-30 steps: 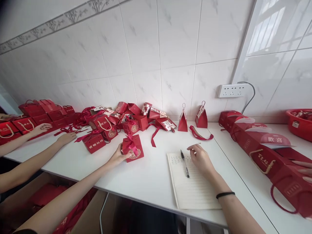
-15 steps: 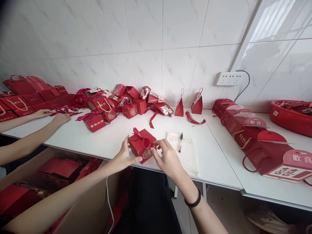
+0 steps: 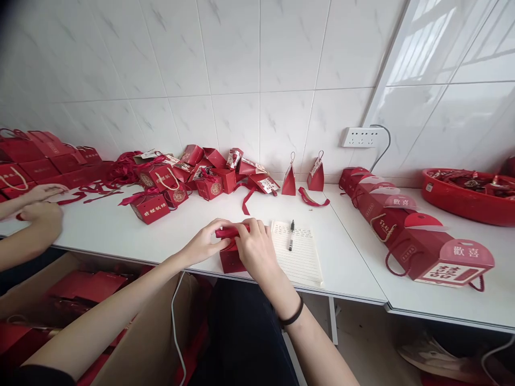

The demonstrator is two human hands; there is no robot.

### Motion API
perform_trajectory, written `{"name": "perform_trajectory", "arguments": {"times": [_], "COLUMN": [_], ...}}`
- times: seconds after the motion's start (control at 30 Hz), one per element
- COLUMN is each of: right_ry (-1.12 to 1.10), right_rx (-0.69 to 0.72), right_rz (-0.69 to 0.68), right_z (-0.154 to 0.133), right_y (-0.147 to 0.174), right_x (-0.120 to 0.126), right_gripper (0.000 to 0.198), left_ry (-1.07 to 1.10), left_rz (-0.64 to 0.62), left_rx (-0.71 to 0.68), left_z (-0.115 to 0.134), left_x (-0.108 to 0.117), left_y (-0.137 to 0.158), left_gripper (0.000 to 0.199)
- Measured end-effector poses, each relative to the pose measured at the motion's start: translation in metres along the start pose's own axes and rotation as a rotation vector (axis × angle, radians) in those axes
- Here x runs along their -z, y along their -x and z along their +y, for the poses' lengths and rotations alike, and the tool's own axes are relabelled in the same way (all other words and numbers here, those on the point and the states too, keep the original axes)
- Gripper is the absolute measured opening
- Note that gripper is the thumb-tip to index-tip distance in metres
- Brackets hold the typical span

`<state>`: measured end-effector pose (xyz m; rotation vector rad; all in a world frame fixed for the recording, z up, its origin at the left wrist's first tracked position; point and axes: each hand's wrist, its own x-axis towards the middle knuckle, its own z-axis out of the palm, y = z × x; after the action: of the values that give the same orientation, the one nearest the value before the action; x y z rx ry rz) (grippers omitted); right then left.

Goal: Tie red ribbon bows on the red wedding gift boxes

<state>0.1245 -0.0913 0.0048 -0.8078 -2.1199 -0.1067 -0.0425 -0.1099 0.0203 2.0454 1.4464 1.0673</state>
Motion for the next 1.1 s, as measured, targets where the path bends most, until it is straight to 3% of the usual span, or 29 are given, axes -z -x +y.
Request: {"name": "perform_trajectory", "arguments": {"times": [0.1,0.2,0.37,0.57,0.7,0.87,1.1], "right_ry": [0.021,-0.014,-0.023,-0.012,-0.003,0.007,0.070], "right_rx": [-0.006,0.007,0.029,0.040,0.099,0.227,0.337], "right_rz": [0.026,0.099,0.199,0.261,0.236,0.170,0.070], "right_z": [0.004,0.006,0.004,0.001,0.002,0.006,0.009], "right_y": [0.001,0.007,0.015,0.014,0.012,0.010,0.005], "right_x": [-0.011,-0.016,-0.018,-0.019,-0.018,-0.012,-0.007], "right_gripper": [0.014,0.020,0.021,0.018,0.018,0.022,0.025], "left_ry": [0.005,0.019,0.116,-0.154,-0.096,-0.106,-0.165], "left_rz": [0.037,0.042,-0.146,-0.302,-0.374,-0.367,-0.349], "left_rx": [0.001,0.034,0.159,0.066,0.000,-0.052,-0.006], "left_z": [-0.003,-0.004,0.008,0.010,0.004,0.005,0.005], "left_x": [-0.003,0.000,0.011,0.015,0.017,0.018,0.014], "left_y": [0.000,-0.001,-0.022,-0.046,-0.048,-0.047,-0.047], "left_gripper": [0.017,0.019,0.027,0.019,0.016,0.020,0.018]}}
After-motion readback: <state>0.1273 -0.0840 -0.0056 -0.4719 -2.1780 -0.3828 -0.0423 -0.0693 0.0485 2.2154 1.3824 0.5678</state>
